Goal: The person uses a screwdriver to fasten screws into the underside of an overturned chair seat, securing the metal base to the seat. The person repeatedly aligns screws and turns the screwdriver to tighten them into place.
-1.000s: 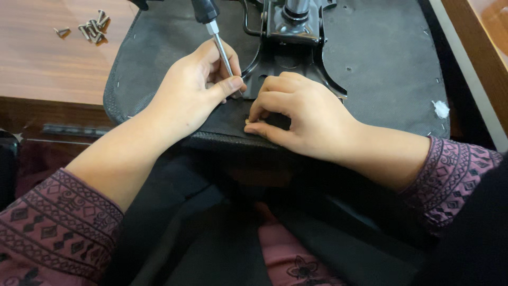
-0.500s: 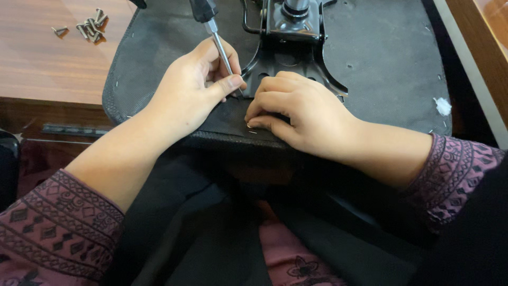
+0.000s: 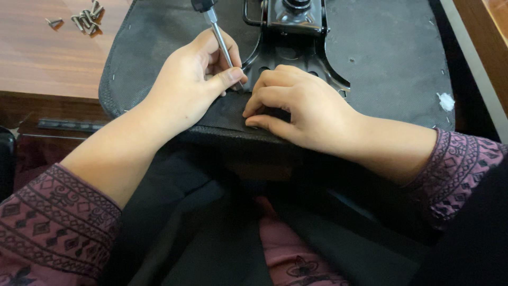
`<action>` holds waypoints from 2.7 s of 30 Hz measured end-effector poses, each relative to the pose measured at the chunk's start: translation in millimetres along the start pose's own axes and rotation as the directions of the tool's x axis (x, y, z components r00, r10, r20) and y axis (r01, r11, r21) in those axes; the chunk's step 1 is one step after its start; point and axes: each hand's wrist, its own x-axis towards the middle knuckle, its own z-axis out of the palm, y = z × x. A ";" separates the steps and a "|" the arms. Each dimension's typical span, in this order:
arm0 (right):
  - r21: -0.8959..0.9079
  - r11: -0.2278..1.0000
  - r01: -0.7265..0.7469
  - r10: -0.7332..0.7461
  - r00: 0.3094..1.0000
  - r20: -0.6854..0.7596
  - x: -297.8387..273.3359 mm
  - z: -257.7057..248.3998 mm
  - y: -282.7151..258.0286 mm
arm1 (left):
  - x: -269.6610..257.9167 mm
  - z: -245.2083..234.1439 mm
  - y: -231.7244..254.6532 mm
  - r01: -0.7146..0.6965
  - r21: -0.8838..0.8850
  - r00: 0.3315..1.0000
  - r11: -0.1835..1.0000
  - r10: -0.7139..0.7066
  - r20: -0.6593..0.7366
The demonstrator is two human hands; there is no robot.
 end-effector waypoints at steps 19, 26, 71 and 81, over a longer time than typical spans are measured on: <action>0.173 0.959 -0.225 0.218 0.974 0.054 6.4 -4.1 -2.2 | 0.5 0.5 -2.9 0.000 -0.022 1.000 1.000 0.000 0.008; 0.183 0.981 -0.060 0.061 0.998 0.000 1.5 -2.1 4.0 | 0.3 0.8 -1.7 0.012 -0.013 1.000 1.000 -0.012 -0.001; 0.178 0.982 -0.068 0.068 0.998 0.007 0.8 -3.2 -0.8 | -7.3 0.2 6.3 -0.011 0.096 1.000 0.995 0.014 -0.027; 0.145 0.989 -0.011 0.014 1.000 -0.021 0.6 -0.5 1.5 | -42.7 2.2 27.2 0.148 0.126 0.969 0.981 -0.118 -0.218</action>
